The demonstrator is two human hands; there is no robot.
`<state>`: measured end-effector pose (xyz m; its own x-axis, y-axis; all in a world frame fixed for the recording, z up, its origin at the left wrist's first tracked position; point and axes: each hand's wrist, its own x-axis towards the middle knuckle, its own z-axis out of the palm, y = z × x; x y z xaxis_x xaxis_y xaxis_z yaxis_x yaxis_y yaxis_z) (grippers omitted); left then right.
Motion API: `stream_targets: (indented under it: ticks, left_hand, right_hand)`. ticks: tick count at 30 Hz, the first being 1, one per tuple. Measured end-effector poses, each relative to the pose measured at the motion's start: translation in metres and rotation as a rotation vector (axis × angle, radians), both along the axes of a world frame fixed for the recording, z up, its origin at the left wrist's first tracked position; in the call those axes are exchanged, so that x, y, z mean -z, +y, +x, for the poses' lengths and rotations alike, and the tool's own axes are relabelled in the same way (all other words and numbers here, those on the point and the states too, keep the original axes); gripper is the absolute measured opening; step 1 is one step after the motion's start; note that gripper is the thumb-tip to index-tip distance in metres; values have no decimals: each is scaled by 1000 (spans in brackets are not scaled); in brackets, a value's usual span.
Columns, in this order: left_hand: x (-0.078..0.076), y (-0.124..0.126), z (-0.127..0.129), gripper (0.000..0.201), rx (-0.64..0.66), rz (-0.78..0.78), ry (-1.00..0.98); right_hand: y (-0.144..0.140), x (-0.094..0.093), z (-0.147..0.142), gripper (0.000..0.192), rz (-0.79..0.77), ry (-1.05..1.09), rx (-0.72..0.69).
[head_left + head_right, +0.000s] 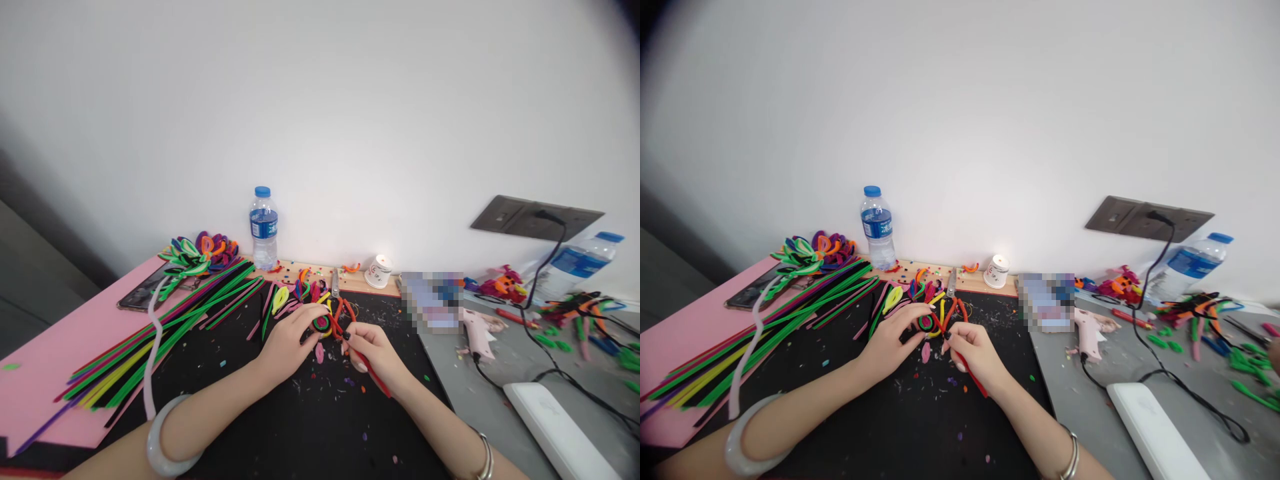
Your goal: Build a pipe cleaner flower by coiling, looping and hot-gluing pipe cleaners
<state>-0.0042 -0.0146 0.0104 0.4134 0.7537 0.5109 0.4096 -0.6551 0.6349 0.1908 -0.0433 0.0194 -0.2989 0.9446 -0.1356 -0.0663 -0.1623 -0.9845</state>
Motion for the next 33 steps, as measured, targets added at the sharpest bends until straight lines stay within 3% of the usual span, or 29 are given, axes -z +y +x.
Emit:
stream_targets:
  ticks: [33]
  left_hand:
    - [3,-2,4,44,-10,-118,11]
  right_hand:
    - [1,1,-2,21,-50,88,-40]
